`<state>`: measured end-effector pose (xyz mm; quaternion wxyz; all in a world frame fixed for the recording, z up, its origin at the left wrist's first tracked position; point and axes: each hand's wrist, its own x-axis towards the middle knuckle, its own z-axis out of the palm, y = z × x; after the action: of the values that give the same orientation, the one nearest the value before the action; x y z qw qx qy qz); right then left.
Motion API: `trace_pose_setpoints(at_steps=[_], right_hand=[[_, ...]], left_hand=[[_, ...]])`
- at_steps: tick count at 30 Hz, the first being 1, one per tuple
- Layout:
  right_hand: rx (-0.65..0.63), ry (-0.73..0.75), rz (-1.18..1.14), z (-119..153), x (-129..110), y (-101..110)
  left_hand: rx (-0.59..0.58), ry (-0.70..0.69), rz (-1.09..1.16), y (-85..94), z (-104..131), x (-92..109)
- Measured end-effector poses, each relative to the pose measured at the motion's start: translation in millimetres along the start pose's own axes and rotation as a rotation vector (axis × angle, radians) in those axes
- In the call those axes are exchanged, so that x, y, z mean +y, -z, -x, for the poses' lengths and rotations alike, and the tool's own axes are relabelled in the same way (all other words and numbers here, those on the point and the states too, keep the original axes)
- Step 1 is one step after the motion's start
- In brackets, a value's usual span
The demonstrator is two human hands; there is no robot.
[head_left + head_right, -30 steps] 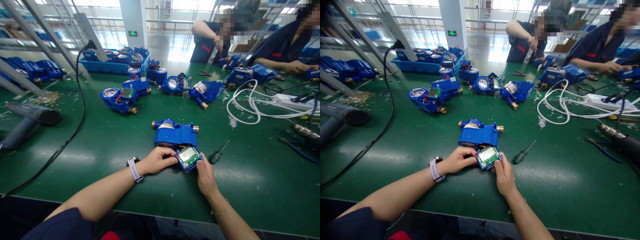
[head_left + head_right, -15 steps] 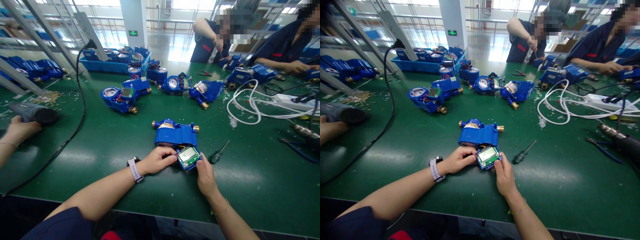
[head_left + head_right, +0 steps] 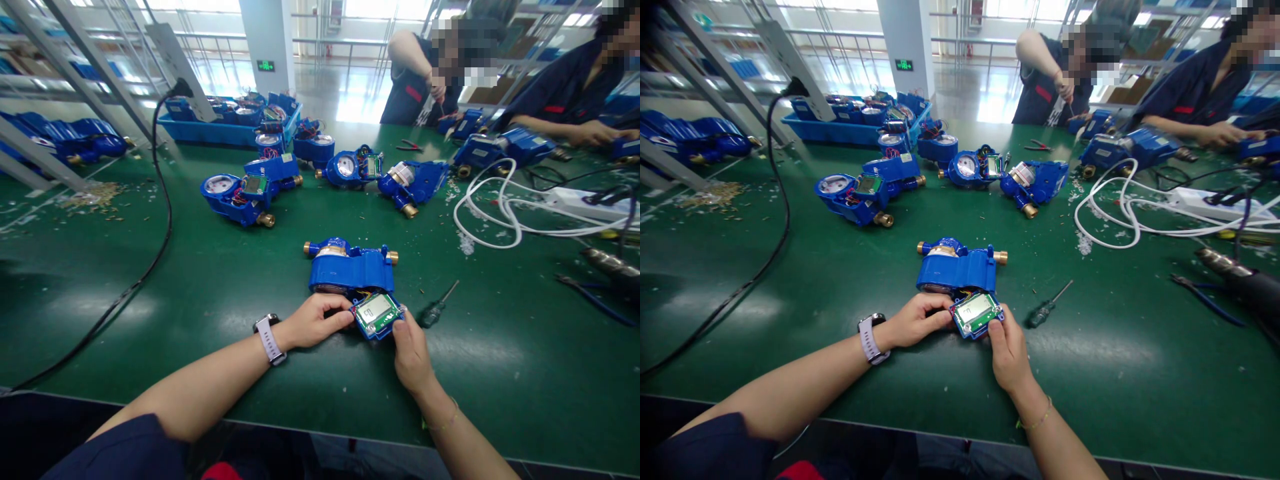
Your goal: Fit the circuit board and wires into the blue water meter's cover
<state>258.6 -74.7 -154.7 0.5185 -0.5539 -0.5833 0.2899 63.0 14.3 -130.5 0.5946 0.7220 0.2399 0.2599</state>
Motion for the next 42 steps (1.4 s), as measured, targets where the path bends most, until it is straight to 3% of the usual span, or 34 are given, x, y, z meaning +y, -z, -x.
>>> trace_pose_setpoints(at_steps=[10, 16, 23, 30, 35, 42], right_hand=[[-0.029, 0.05, 0.038, -0.1, -7.2, -2.1], [0.009, 0.034, -0.034, 7.0, -4.5, -5.7], [0.096, -0.174, -0.186, 8.6, -16.1, -15.7], [0.205, -0.338, -0.492, 8.4, -36.7, -25.1], [0.26, -0.595, -0.79, 6.1, -65.5, -25.6], [0.234, -0.917, -1.122, 2.7, -86.3, -16.9]], left_hand=[[-0.026, 0.081, 0.087, 2.0, -1.7, 1.8], [0.059, 0.082, 0.101, -2.4, -1.3, 3.3], [0.109, -0.118, -0.068, -8.5, 1.2, 4.1], [0.191, -0.149, -0.202, -18.6, 1.9, 5.0], [0.269, -0.28, -0.427, -17.6, 0.5, 13.3], [0.284, -0.384, -0.516, -14.8, 2.3, 13.6]])
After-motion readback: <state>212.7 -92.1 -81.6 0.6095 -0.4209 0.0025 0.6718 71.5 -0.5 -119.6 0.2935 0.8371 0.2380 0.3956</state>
